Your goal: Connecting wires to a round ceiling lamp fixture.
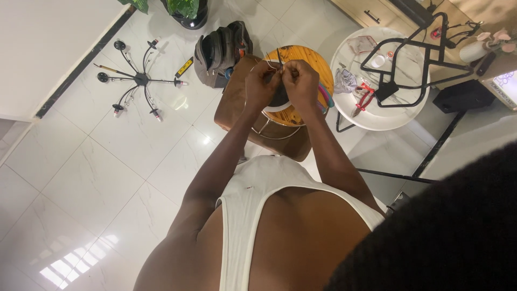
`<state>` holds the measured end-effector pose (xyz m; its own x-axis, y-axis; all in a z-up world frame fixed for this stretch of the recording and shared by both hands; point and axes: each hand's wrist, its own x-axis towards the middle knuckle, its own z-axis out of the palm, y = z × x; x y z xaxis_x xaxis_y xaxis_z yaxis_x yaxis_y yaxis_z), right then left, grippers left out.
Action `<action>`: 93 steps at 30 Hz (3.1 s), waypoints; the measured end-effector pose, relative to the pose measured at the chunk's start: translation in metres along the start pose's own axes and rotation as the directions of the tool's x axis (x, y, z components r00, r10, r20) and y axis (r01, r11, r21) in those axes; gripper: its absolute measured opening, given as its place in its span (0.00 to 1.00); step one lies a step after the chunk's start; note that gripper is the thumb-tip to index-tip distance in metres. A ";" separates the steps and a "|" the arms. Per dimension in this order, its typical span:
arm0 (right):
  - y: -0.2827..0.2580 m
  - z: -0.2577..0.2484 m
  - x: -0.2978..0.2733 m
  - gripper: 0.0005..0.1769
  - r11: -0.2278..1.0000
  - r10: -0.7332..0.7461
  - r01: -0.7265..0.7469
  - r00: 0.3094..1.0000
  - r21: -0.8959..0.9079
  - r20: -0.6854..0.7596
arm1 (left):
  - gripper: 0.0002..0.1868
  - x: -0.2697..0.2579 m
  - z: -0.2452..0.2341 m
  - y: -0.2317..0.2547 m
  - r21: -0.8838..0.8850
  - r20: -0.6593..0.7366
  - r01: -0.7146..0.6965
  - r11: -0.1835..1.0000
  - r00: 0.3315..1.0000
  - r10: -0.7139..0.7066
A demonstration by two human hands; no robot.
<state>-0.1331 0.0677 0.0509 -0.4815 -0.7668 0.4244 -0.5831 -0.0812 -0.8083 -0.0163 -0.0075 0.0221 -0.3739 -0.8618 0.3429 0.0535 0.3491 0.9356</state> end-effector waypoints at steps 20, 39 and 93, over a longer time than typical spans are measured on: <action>-0.002 -0.029 0.050 0.13 0.813 -0.526 0.520 0.849 -0.263 0.053 | 0.05 0.002 0.007 0.012 0.001 -0.091 0.002 1.000 0.996 -0.002; -0.038 -0.151 -0.023 0.04 0.995 -0.064 0.025 0.911 0.101 0.407 | 0.05 -0.002 0.006 -0.003 -0.047 -0.057 -0.016 0.999 0.998 0.013; -0.006 -0.003 0.006 0.06 0.853 0.291 -0.314 0.949 0.416 0.119 | 0.08 0.001 -0.020 0.003 -0.034 0.153 0.098 0.995 0.984 -0.092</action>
<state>-0.1340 0.0657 0.0593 -0.5491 -0.8273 0.1187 -0.0738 -0.0935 -0.9929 0.0025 -0.0146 0.0267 -0.5144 -0.8237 0.2387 0.0476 0.2505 0.9670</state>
